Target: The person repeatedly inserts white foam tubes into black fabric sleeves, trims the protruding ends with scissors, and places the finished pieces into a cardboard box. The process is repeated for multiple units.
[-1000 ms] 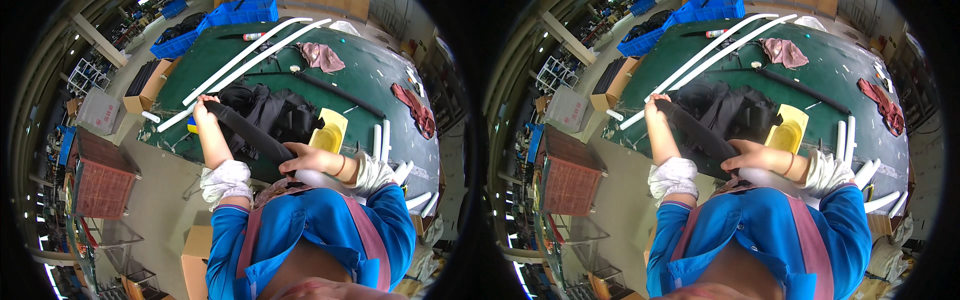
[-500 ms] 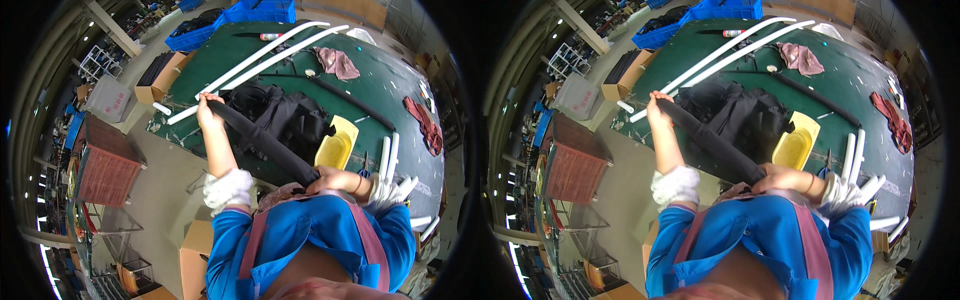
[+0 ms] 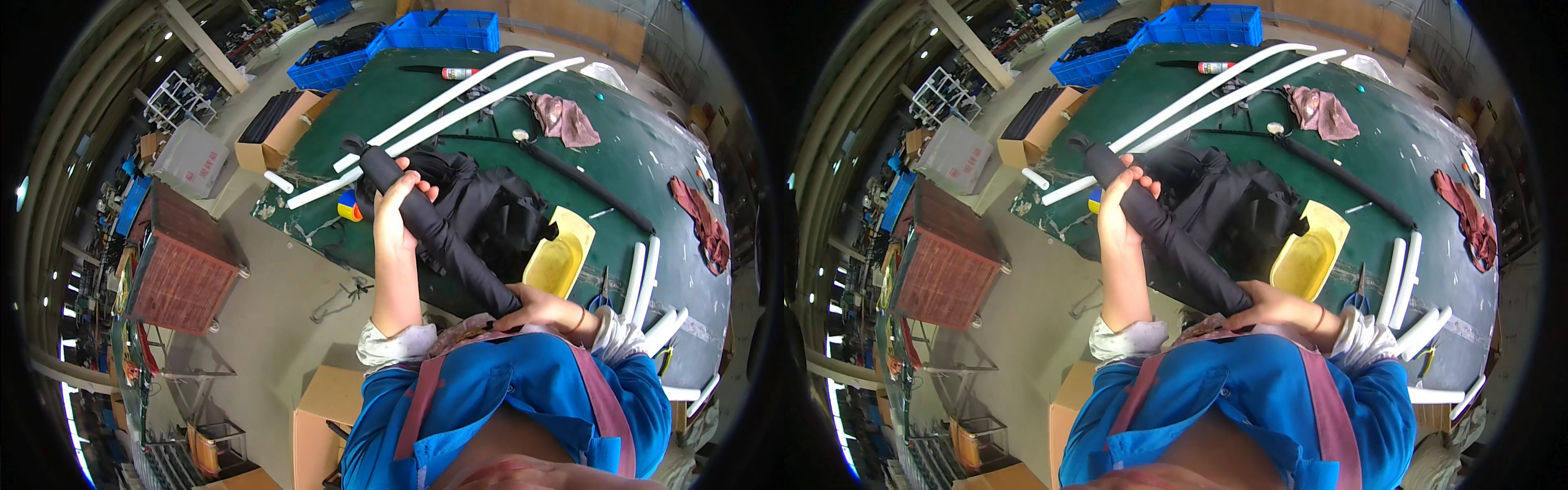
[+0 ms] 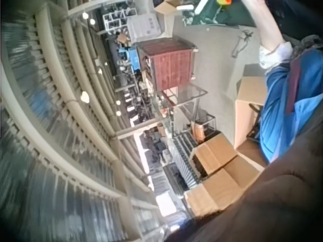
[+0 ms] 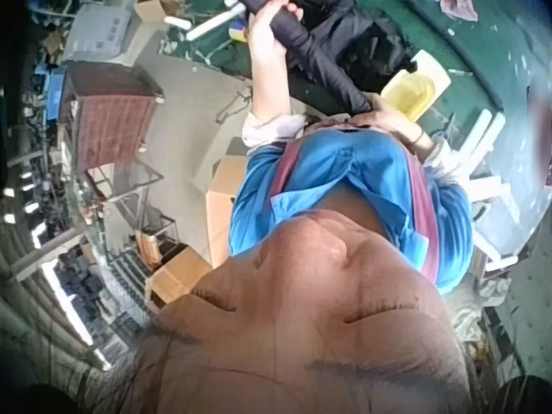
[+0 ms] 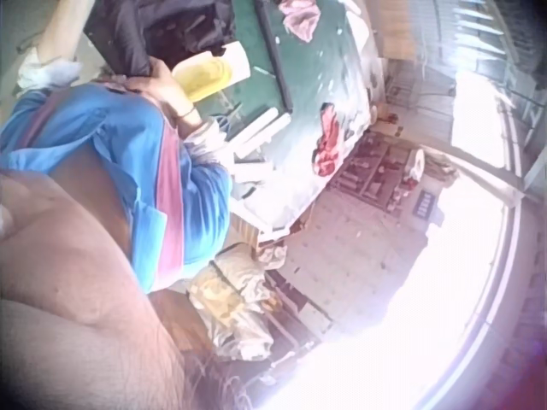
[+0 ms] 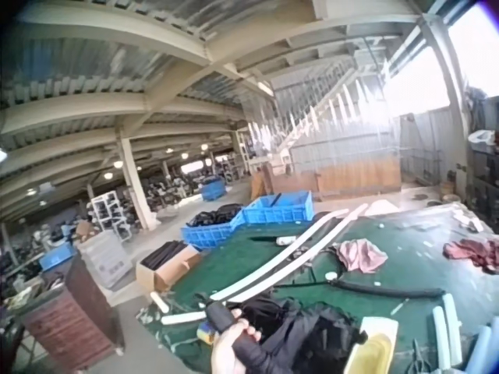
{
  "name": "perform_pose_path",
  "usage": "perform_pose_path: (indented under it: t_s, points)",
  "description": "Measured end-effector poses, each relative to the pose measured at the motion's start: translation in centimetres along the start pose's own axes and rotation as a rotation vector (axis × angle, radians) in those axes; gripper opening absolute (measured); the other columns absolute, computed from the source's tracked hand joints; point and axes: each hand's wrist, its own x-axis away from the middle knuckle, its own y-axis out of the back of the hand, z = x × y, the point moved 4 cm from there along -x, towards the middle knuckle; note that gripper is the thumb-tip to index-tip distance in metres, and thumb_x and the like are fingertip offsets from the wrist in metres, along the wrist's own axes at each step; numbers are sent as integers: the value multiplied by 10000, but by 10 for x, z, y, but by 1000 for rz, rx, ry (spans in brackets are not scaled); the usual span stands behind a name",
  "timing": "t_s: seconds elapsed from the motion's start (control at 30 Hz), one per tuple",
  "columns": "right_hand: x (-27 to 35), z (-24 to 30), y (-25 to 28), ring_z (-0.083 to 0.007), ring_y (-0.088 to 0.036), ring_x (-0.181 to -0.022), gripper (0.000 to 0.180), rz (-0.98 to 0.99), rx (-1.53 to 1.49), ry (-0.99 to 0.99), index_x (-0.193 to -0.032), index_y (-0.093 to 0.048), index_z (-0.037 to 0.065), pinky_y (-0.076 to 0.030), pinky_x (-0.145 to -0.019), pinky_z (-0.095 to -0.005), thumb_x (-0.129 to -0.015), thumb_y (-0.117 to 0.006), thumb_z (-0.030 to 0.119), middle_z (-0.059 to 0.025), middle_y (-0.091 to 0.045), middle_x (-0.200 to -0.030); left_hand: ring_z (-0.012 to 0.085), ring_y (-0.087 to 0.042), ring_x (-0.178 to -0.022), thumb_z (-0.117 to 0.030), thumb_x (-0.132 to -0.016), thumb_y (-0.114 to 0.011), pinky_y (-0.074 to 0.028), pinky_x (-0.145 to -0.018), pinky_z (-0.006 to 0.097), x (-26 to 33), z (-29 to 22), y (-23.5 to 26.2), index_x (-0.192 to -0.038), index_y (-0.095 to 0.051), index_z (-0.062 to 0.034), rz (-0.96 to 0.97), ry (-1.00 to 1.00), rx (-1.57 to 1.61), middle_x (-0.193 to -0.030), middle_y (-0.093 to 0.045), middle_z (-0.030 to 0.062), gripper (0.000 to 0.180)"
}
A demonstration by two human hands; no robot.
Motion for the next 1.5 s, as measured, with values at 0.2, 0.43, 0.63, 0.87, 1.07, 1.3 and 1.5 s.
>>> perform_pose_path:
  t_s: [0.2, 0.43, 0.63, 0.87, 1.07, 1.3, 1.5]
  points:
    - [-42, 20, 12, -115, -580, -615, 332, 24, -334, -81, -917, -597, -8, -483, -567, -253, -773, -731, 260, -46, -600, -714, 138, -455, -479, -72, -776, -626, -421, -474, 279, -54, 37, 36, -882, -529, -66, -87, 29, 31, -602, -452, 17, 144]
    - [8, 10, 4, -91, -563, -585, 217, -9, -101, -150, -734, -641, -19, -439, -558, -243, -759, -681, 193, -19, -607, -630, 114, -192, -402, -74, -840, -552, -191, -402, 275, -120, 15, 125, -616, -304, -137, -391, 64, 95, -527, -201, -45, 340]
    - [23, -1, 6, -124, -582, -599, 255, 13, -338, -191, -804, -610, 14, -466, -543, -253, -803, -691, 256, -77, -609, -678, 120, -306, -434, -154, -871, -590, -278, -421, 268, -111, 33, 147, -636, -362, -136, -461, 70, 46, -550, -312, -41, 328]
    - [-28, 27, -7, -125, -593, -616, 233, -5, -89, 47, -745, -658, -24, -463, -550, -252, -754, -671, 208, -59, -635, -669, 125, -192, -421, -139, -880, -558, -214, -421, 286, -118, 12, 109, -643, -367, -121, -454, -55, 33, -546, -245, -31, 304]
    - [21, 24, 0, -103, -569, -583, 245, 2, -152, -95, -895, -609, -32, -458, -555, -229, -697, -704, 77, -54, -618, -705, 137, -369, -477, -410, -925, -533, -361, -477, 270, -116, -50, 155, -685, -425, -81, -298, -126, 83, -577, -395, 5, 421]
    - [-36, 35, 28, -120, -553, -475, 175, -141, -398, -44, -823, -564, 5, -459, -459, -233, -724, -684, 85, -35, -561, -625, 309, -447, -1269, -725, -799, -438, -384, -1021, 488, -4, 59, 51, -1363, -257, 15, 115, 138, -165, -1384, -424, 201, 948]
    - [-64, 33, 12, -124, -544, -479, 122, -127, -370, -28, -733, -578, 12, -443, -464, -236, -742, -632, 121, -43, -561, -589, 177, -588, -622, -159, -777, -707, -491, -611, 311, 13, 84, 17, -1109, -476, 6, -10, 125, -328, -672, -582, 94, 437]
